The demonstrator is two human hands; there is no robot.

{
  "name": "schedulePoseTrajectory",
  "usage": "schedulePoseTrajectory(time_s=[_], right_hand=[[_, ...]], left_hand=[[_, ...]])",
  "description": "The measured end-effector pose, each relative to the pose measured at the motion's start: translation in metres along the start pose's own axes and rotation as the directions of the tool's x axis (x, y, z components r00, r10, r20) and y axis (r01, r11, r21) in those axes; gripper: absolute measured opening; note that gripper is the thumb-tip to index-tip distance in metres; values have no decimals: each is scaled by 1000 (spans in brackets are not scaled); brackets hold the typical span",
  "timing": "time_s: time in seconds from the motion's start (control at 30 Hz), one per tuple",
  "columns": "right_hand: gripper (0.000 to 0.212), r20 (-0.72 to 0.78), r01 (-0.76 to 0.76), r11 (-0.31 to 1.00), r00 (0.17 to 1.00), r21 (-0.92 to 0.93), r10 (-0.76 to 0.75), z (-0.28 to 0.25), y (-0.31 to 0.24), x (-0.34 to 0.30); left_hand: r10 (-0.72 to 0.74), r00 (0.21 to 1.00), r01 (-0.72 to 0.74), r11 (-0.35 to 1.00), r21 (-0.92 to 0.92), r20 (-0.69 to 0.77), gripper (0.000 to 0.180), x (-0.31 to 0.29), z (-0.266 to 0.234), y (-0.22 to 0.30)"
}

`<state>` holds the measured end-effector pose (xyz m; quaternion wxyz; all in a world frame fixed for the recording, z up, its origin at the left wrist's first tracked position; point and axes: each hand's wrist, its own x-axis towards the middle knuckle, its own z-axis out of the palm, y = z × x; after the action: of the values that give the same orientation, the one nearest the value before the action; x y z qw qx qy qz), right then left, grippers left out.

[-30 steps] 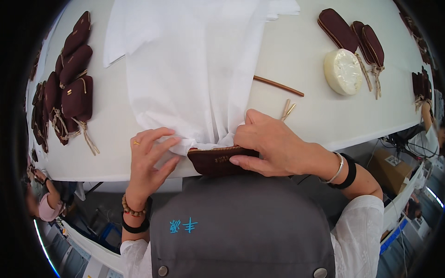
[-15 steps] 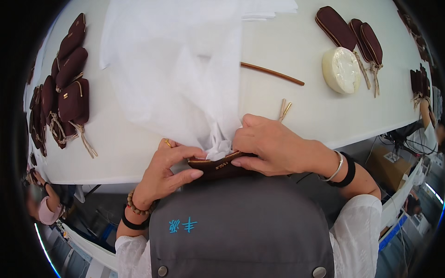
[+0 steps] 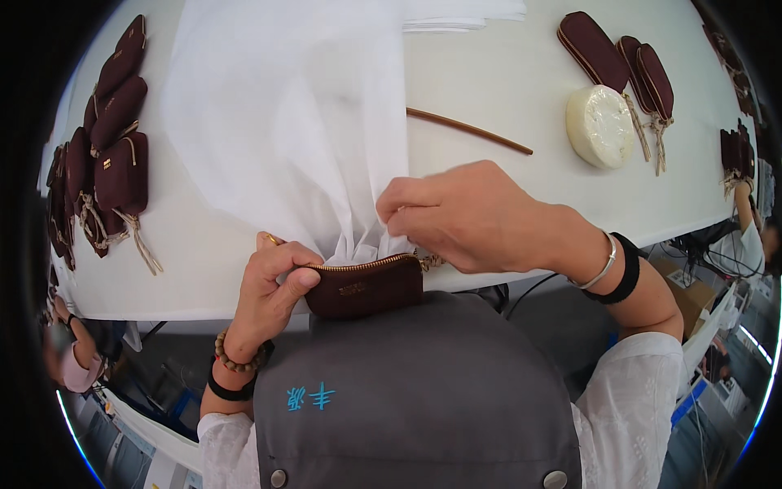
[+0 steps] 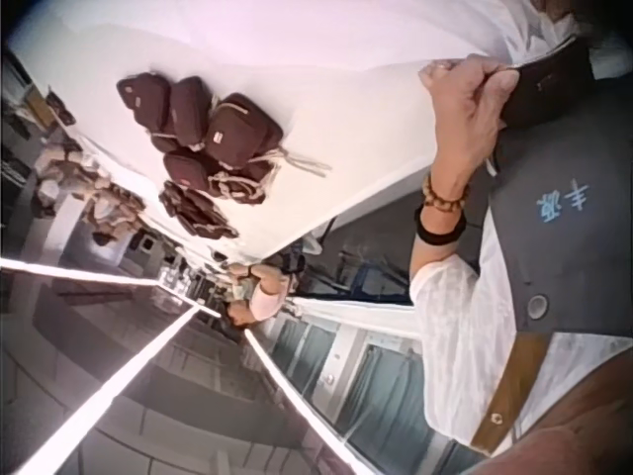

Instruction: The person stuffs white tissue paper into small maroon pouches to maintain their shape. They open the zipper, insert the paper, and then close the pouch. The person also uses a white polishing block to rub the exterior of the pouches and a thin wooden stick to adjust the zipper area.

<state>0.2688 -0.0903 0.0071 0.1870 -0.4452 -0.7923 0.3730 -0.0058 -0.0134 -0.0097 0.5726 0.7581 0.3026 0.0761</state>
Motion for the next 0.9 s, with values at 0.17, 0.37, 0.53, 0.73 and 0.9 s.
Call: schedulePoseTrajectory(time_s=[0.17, 0.37, 0.53, 0.73, 0.9], right_hand=[[18, 259, -384, 612, 922, 691, 286, 12, -22, -5], [21, 281, -422, 187, 815, 887, 507, 44, -32, -17], [14, 24, -258, 361, 840, 896, 542, 49, -13, -18], [9, -97, -348, 775, 882, 528, 462, 40, -12, -16], [12, -326, 11, 840, 919, -543, -222, 16, -14, -4]], left_hand=[[-48, 971, 29, 996, -82, -233, 21, -4, 29, -3], [-323, 936, 64, 543, -837, -138, 25, -12, 34, 6], [-206, 970, 74, 758, -648, -130, 31, -15, -5, -1], [390, 918, -278, 763, 583, -73, 34, 1, -14, -11], [420, 907, -303, 639, 707, 9, 20, 16, -7, -17]])
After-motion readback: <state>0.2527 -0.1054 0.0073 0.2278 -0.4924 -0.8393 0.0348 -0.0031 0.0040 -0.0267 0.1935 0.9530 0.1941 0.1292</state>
